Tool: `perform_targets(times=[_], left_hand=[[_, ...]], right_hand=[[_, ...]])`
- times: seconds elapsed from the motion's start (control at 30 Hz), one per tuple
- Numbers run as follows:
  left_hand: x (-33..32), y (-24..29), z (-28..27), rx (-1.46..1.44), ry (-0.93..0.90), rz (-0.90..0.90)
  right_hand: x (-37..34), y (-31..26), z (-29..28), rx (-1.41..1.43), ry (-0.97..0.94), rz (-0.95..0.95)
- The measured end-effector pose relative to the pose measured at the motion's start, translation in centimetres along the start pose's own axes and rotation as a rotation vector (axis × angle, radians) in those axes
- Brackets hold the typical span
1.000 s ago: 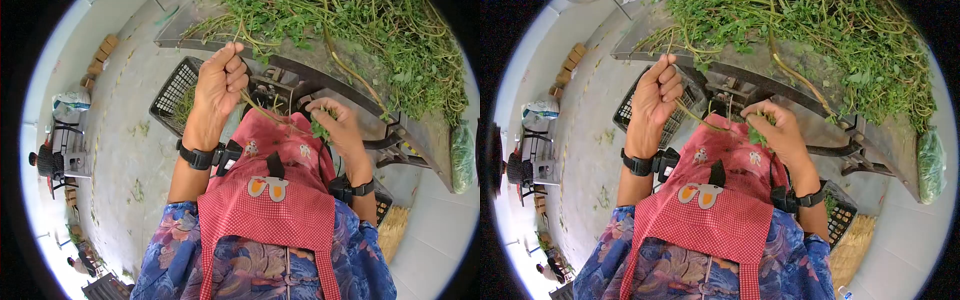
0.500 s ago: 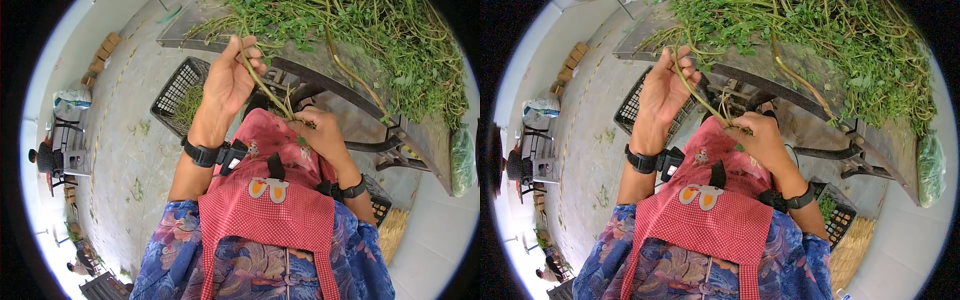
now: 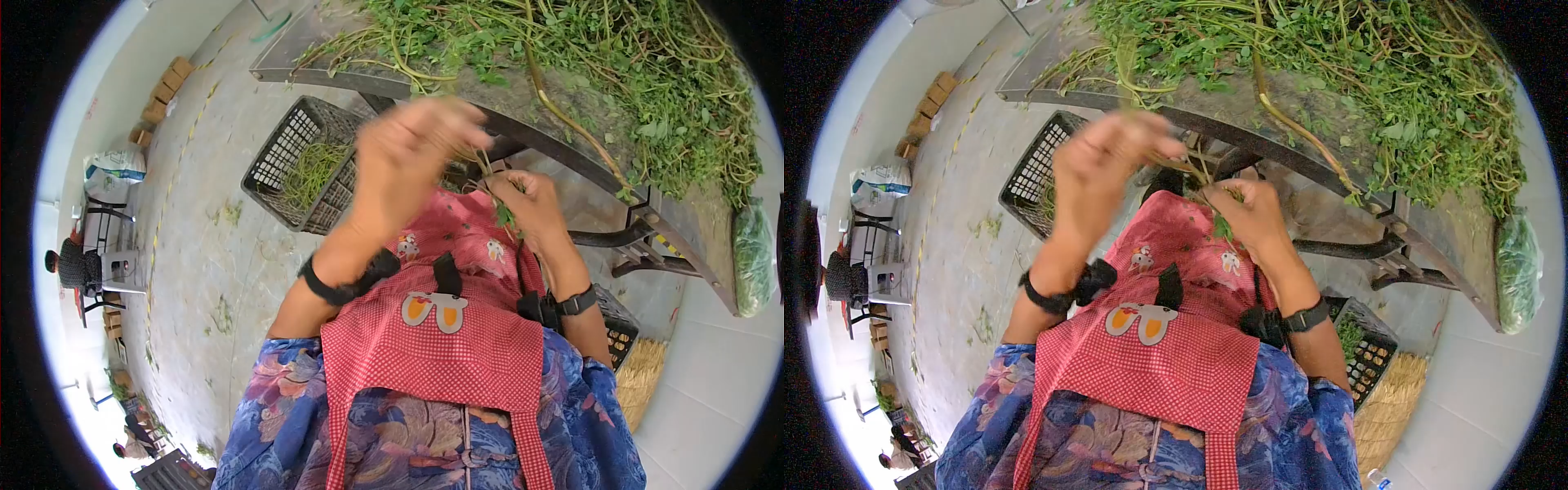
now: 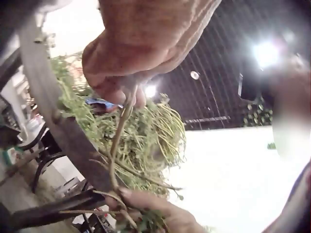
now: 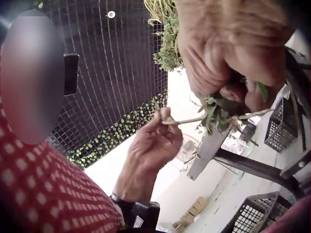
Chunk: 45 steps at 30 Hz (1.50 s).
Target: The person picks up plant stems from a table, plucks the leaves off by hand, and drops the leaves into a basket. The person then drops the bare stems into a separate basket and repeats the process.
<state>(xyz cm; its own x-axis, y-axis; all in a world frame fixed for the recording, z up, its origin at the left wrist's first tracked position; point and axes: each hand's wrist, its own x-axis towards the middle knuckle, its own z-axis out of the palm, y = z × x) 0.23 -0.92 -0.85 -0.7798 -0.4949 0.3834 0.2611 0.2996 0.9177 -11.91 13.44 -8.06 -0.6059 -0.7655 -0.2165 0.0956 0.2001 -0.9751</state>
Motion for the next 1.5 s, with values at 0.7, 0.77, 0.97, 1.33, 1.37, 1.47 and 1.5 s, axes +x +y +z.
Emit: perform_targets(times=[0.7, 0.77, 0.97, 1.33, 1.37, 1.47, 1.5], left_hand=[[-4.1, -10.7, -17.7, 0.583, 0.35, -0.27], [-4.9, -13.0, -19.7, 0.88, 0.35, -0.294], [-2.1, -8.9, -15.7, 1.095, 0.436, 0.135], [5.3, -7.6, -10.8, 1.225, 0.193, 0.363], [5.4, -7.5, -10.7, 1.261, 0.163, 0.341], [5.2, -6.1, -9.5, 1.201, 0.162, 0.345], [5.3, -5.3, -8.8, 1.104, 0.192, 0.363]], right_hand=[[3.3, 4.4, -1.6, -0.005, 0.018, -0.097], [4.3, 5.3, -1.7, -0.197, 0.11, -0.226], [4.8, 7.8, -3.0, -0.507, 0.115, -0.311], [3.0, 7.3, -1.1, -0.407, 0.091, -0.103], [2.9, 7.3, -1.0, -0.373, 0.076, -0.087], [3.0, 7.4, -0.8, -0.345, 0.058, -0.12], [2.9, 7.4, -0.7, -0.354, 0.051, -0.168]])
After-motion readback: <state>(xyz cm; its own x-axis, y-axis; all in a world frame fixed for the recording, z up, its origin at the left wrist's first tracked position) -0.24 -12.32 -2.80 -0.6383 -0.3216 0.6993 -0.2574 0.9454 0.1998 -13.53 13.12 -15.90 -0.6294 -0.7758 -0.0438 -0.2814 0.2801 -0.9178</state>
